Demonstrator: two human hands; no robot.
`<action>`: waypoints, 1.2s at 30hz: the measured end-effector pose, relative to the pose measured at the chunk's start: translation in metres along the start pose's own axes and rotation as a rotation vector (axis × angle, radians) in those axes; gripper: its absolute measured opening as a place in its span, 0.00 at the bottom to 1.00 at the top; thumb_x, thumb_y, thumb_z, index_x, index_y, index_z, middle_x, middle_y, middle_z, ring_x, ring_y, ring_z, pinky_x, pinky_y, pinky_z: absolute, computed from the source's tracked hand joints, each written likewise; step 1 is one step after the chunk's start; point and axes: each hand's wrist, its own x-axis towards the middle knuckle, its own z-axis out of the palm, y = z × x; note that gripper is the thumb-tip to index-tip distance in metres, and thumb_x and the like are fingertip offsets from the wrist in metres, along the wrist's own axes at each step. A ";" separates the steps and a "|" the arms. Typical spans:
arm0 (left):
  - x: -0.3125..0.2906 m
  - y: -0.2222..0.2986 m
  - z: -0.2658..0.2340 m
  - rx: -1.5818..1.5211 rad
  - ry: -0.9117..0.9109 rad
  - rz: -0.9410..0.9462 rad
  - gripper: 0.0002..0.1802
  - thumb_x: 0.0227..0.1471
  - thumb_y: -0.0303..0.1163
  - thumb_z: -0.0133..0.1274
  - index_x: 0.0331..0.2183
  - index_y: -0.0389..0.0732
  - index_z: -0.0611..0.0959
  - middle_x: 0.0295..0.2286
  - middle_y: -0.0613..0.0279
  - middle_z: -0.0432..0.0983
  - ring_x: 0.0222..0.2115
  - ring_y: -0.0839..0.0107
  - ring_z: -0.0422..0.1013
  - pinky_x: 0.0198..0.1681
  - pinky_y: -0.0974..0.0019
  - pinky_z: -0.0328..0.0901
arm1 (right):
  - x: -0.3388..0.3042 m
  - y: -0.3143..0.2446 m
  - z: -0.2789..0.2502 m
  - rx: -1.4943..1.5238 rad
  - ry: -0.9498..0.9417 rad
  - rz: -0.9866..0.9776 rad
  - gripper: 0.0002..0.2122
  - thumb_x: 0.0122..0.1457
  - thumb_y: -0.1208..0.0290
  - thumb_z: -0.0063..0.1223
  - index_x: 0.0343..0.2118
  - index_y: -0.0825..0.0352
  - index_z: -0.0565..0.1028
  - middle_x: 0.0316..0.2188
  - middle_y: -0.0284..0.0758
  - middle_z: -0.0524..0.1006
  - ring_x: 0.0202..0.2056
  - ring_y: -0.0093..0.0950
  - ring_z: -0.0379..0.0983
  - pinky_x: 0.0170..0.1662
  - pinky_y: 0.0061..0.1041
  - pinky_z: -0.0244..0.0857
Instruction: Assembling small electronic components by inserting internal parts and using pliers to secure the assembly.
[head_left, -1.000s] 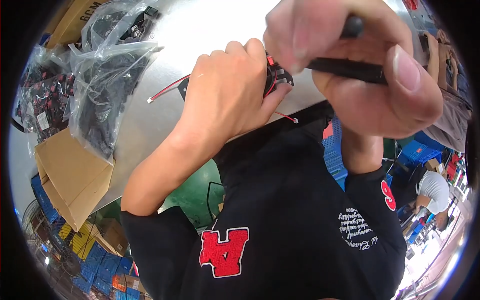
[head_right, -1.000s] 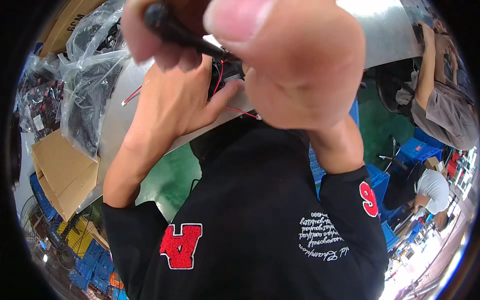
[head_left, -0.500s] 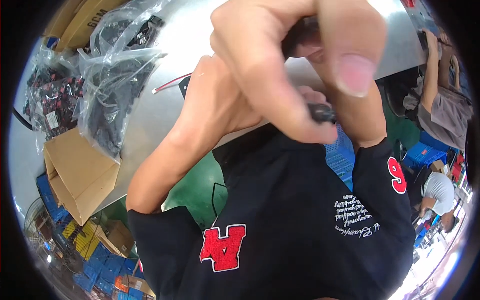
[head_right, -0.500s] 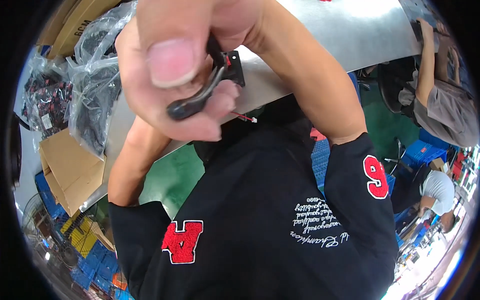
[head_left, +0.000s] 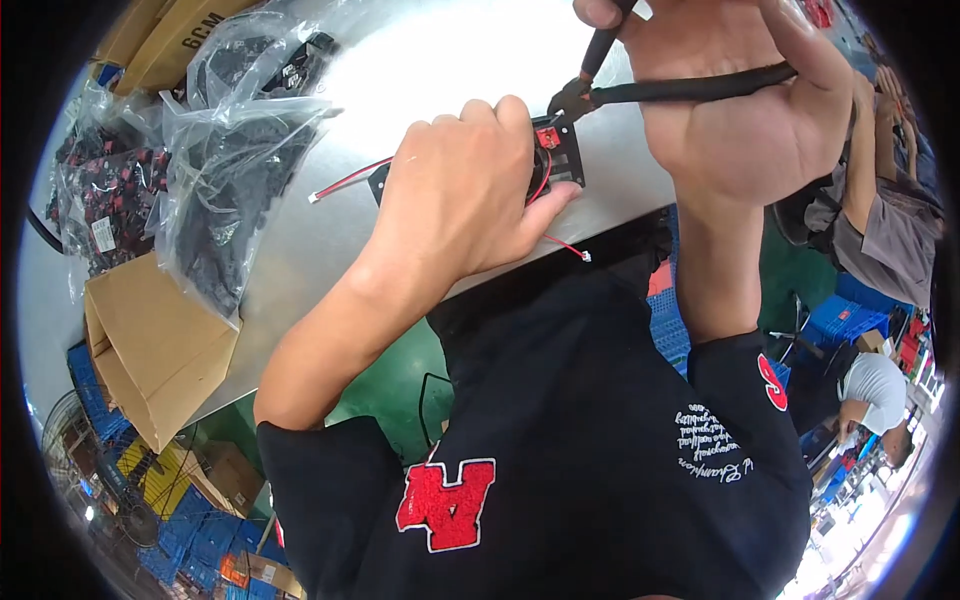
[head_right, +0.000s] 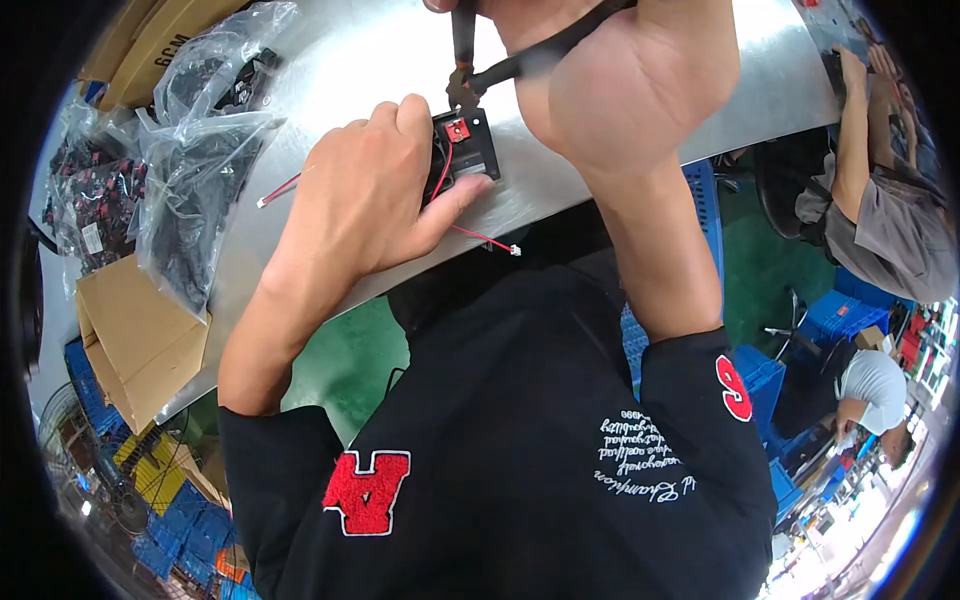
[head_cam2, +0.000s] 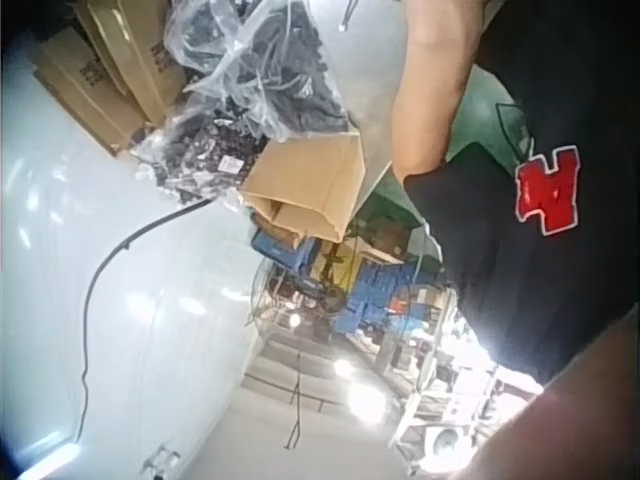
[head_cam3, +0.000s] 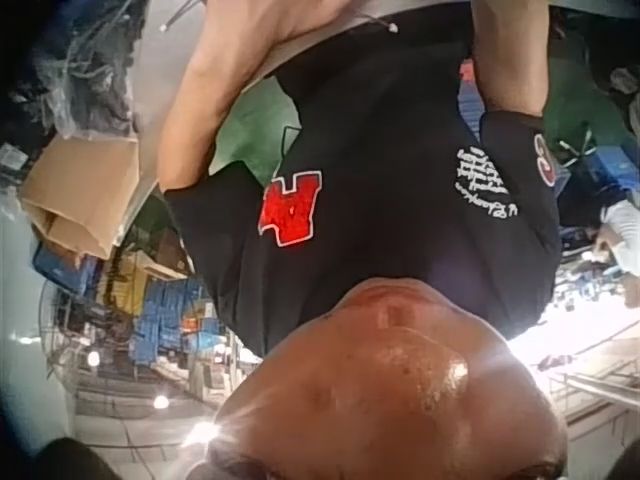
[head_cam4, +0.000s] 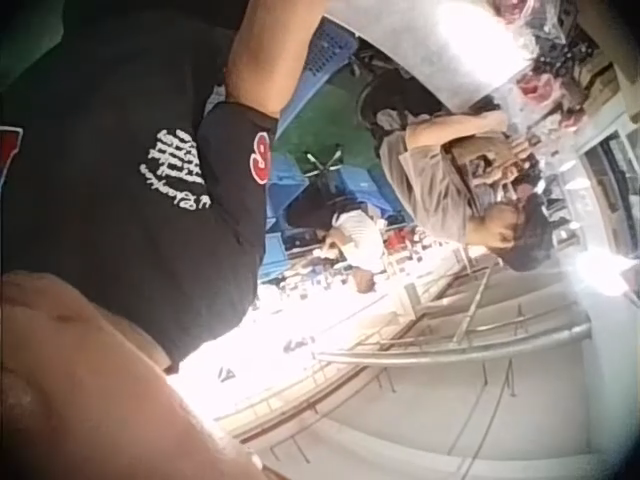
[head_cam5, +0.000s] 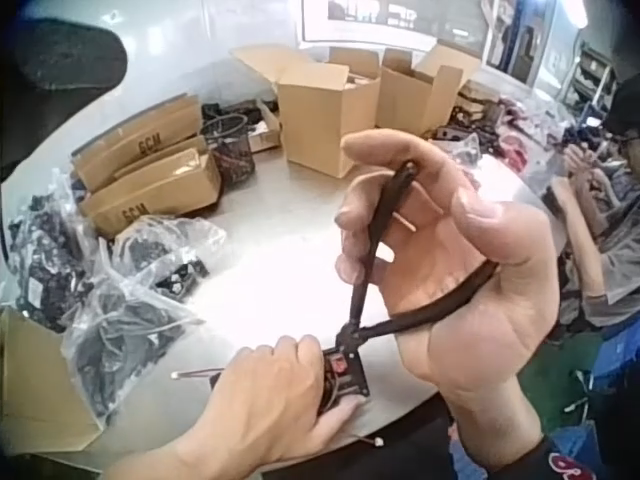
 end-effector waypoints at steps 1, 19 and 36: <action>0.000 0.001 0.000 0.004 0.005 0.002 0.34 0.54 0.60 0.54 0.29 0.31 0.71 0.21 0.47 0.72 0.20 0.50 0.72 0.25 0.55 0.67 | 0.004 0.007 -0.004 0.244 -0.089 0.003 0.33 0.57 0.50 0.42 0.55 0.77 0.68 0.35 0.41 0.74 0.37 0.30 0.69 0.41 0.29 0.64; -0.003 0.002 0.002 0.027 0.055 0.006 0.33 0.53 0.59 0.55 0.29 0.32 0.72 0.21 0.48 0.72 0.19 0.52 0.73 0.24 0.57 0.67 | -0.008 0.008 0.001 0.069 0.028 -0.062 0.31 0.57 0.49 0.42 0.51 0.77 0.71 0.33 0.40 0.75 0.35 0.30 0.70 0.40 0.27 0.62; -0.001 0.002 0.001 -0.033 0.055 0.006 0.33 0.53 0.58 0.55 0.28 0.32 0.72 0.20 0.44 0.73 0.21 0.48 0.73 0.25 0.55 0.68 | -0.014 0.000 -0.010 0.136 -0.216 0.058 0.33 0.57 0.48 0.43 0.52 0.79 0.70 0.35 0.44 0.76 0.36 0.32 0.72 0.41 0.28 0.65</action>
